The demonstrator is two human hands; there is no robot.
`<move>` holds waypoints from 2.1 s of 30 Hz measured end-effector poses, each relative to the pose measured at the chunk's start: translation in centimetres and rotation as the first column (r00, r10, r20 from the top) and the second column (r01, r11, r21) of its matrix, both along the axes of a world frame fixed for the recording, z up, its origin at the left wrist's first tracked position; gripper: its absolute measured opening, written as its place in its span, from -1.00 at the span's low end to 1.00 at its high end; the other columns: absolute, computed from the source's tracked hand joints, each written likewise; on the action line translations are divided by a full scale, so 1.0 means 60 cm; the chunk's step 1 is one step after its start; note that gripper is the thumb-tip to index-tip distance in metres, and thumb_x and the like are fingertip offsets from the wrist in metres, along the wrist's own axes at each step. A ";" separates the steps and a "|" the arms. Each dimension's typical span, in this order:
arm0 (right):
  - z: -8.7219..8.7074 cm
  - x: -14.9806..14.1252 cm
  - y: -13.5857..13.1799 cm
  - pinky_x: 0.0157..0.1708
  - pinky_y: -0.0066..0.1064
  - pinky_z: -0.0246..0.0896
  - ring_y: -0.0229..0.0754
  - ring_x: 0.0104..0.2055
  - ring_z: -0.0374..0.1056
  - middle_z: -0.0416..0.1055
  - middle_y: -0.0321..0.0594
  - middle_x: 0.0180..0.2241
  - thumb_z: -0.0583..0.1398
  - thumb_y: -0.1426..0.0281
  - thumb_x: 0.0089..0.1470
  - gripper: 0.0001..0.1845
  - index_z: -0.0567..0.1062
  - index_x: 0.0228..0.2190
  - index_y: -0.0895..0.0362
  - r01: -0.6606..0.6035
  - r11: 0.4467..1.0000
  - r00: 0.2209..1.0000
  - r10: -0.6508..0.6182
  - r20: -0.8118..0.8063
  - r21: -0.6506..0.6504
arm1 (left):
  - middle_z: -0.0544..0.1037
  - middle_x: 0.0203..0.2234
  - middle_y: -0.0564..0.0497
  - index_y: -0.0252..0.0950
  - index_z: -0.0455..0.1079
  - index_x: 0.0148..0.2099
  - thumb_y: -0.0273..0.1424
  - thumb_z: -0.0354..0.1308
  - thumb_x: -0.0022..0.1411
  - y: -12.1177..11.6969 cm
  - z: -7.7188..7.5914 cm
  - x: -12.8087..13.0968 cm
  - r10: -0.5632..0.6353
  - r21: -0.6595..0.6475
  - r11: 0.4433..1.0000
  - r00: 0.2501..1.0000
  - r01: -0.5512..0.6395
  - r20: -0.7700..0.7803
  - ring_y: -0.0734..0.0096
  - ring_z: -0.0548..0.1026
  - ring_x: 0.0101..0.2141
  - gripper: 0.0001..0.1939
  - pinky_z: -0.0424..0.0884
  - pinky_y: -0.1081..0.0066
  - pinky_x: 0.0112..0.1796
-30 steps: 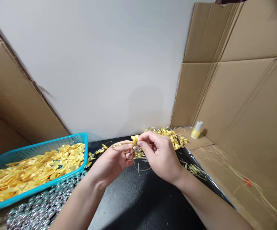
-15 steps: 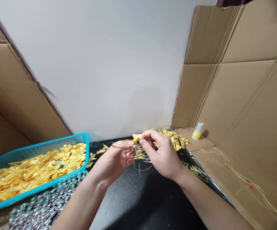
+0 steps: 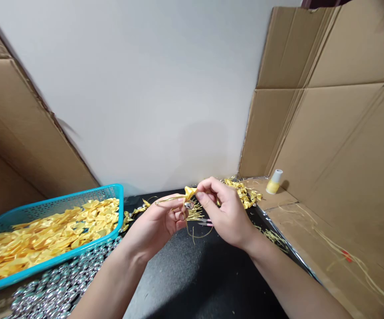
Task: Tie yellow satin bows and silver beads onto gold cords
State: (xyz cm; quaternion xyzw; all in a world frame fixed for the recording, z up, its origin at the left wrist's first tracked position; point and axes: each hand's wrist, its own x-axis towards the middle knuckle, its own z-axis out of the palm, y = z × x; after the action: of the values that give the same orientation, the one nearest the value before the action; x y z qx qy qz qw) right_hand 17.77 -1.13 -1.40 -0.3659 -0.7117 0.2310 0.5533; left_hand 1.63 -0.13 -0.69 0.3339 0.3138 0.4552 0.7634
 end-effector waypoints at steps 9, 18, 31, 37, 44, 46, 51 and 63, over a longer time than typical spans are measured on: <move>-0.013 -0.013 0.020 -0.45 -0.47 0.16 -0.32 -0.45 0.18 0.29 -0.31 -0.49 0.15 0.34 0.09 -0.88 0.37 -0.43 0.13 -0.239 0.946 0.932 0.159 -0.325 -0.221 | 0.48 -0.62 0.11 -0.38 0.49 -0.44 -0.50 0.42 -0.15 0.005 -0.005 -0.001 0.030 0.001 1.000 0.998 -0.030 0.050 0.61 0.43 -0.55 -0.82 0.34 0.61 -0.52; -0.011 -0.008 0.015 -0.49 -0.47 0.09 -0.33 -0.47 0.12 0.24 -0.34 -0.51 0.13 0.34 0.12 -0.87 0.37 -0.42 0.13 -0.183 0.962 0.955 0.124 -0.271 -0.203 | 0.49 -0.62 0.10 -0.36 0.47 -0.47 -0.46 0.45 -0.19 0.004 0.001 -0.003 0.052 0.018 0.998 0.998 -0.053 0.027 0.59 0.42 -0.56 -0.78 0.32 0.59 -0.55; 0.002 -0.009 -0.018 -0.56 -0.46 0.05 -0.34 -0.57 0.08 0.19 -0.38 -0.58 0.10 0.48 0.14 -0.91 0.36 -0.41 0.10 0.229 0.952 0.973 -0.227 -0.032 0.204 | 0.47 -0.62 0.09 -0.34 0.46 -0.48 -0.48 0.36 -0.10 -0.002 0.006 0.007 0.096 0.071 0.993 0.995 -0.095 -0.018 0.54 0.42 -0.55 -0.88 0.29 0.57 -0.54; 0.000 -0.016 -0.018 -0.57 -0.46 0.04 -0.35 -0.60 0.06 0.24 -0.36 -0.57 0.08 0.52 0.12 -0.86 0.32 -0.45 0.10 0.231 0.945 0.970 -0.241 0.019 0.230 | 0.44 -0.60 0.10 -0.35 0.48 -0.49 -0.43 0.40 -0.15 -0.003 0.005 0.010 0.098 0.101 0.990 0.995 -0.095 -0.030 0.59 0.35 -0.56 -0.84 0.27 0.57 -0.55; 0.001 -0.014 -0.016 -0.56 -0.45 0.06 -0.34 -0.58 0.10 0.29 -0.35 -0.55 0.08 0.49 0.14 -0.86 0.31 -0.45 0.09 0.209 0.958 0.973 -0.224 0.052 0.197 | 0.43 -0.58 0.07 -0.36 0.49 -0.48 -0.44 0.38 -0.11 -0.003 0.003 0.009 0.101 0.116 0.989 0.994 -0.095 -0.050 0.58 0.34 -0.55 -0.87 0.25 0.58 -0.55; 0.002 -0.014 -0.015 -0.55 -0.45 0.08 -0.33 -0.57 0.12 0.30 -0.35 -0.54 0.08 0.49 0.14 -0.86 0.31 -0.45 0.09 0.198 0.963 0.976 -0.210 0.051 0.183 | 0.43 -0.59 0.07 -0.36 0.48 -0.49 -0.45 0.37 -0.11 -0.003 0.003 0.009 0.106 0.116 0.988 0.993 -0.100 -0.052 0.58 0.34 -0.55 -0.87 0.25 0.57 -0.55; 0.001 -0.014 -0.013 -0.55 -0.45 0.07 -0.33 -0.57 0.12 0.29 -0.34 -0.55 0.08 0.48 0.15 -0.86 0.31 -0.46 0.09 0.178 0.968 0.981 -0.190 0.050 0.178 | 0.40 -0.64 0.10 -0.34 0.43 -0.54 -0.46 0.37 -0.14 -0.004 0.001 0.009 0.132 0.094 0.988 0.990 -0.126 -0.058 0.57 0.32 -0.58 -0.85 0.25 0.55 -0.55; 0.004 -0.013 -0.016 -0.55 -0.45 0.07 -0.34 -0.56 0.14 0.30 -0.35 -0.54 0.08 0.49 0.14 -0.86 0.32 -0.46 0.10 0.182 0.967 0.982 -0.188 0.021 0.176 | 0.45 -0.63 0.10 -0.33 0.47 -0.53 -0.45 0.42 -0.19 -0.004 0.005 0.011 0.110 0.085 0.991 0.993 -0.107 -0.031 0.56 0.35 -0.56 -0.83 0.28 0.54 -0.53</move>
State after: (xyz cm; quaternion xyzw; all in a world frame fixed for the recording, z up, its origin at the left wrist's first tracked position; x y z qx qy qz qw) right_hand 17.01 -2.07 -1.14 -0.3854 -0.7022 0.1087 0.5887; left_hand 2.27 -0.39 -0.39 0.3561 0.3258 0.5027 0.7172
